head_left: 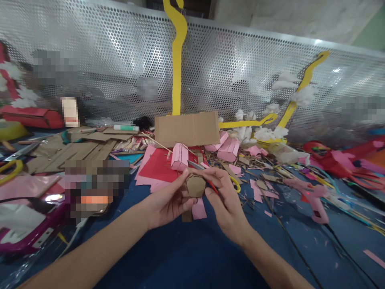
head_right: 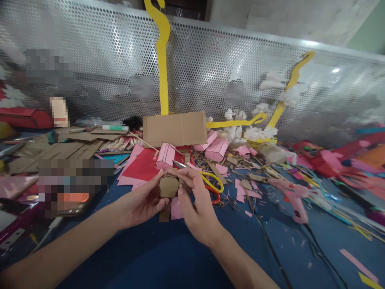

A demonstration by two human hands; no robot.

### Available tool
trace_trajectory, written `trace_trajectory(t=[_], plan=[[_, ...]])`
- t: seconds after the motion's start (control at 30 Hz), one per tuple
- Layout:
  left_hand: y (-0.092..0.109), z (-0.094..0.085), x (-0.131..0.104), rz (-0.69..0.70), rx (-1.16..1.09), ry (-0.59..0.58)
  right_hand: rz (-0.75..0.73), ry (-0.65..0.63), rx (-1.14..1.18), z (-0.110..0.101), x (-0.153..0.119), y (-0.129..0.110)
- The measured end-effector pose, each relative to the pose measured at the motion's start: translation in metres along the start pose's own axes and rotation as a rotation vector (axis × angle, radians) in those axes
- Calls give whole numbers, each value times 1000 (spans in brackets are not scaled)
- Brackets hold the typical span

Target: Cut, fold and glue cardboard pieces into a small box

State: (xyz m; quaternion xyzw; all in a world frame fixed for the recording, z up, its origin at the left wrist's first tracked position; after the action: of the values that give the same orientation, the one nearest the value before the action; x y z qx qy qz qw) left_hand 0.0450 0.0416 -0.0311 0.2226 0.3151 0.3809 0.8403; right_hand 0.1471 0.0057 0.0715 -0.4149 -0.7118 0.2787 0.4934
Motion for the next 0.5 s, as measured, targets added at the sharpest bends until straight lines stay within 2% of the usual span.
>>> trace_trajectory(t=[0.2, 0.5], plan=[[3, 0, 0, 40, -36, -38, 21, -50, 169, 7, -2, 4], [4, 0, 0, 56, -22, -45, 4, -19, 82, 6, -4, 9]])
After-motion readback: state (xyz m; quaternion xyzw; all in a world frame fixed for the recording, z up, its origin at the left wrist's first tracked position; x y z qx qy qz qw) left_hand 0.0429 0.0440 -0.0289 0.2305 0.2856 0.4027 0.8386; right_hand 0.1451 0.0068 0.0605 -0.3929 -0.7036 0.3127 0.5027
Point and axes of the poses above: each hand's wrist, its own x-axis towards the middle knuckle, its own z-axis out of the palm, y = z × x, the point moved 10 cm from there along x, towards the middle knuckle, and after that the axes turned 7 degrees about z, right-handed, at the moved point
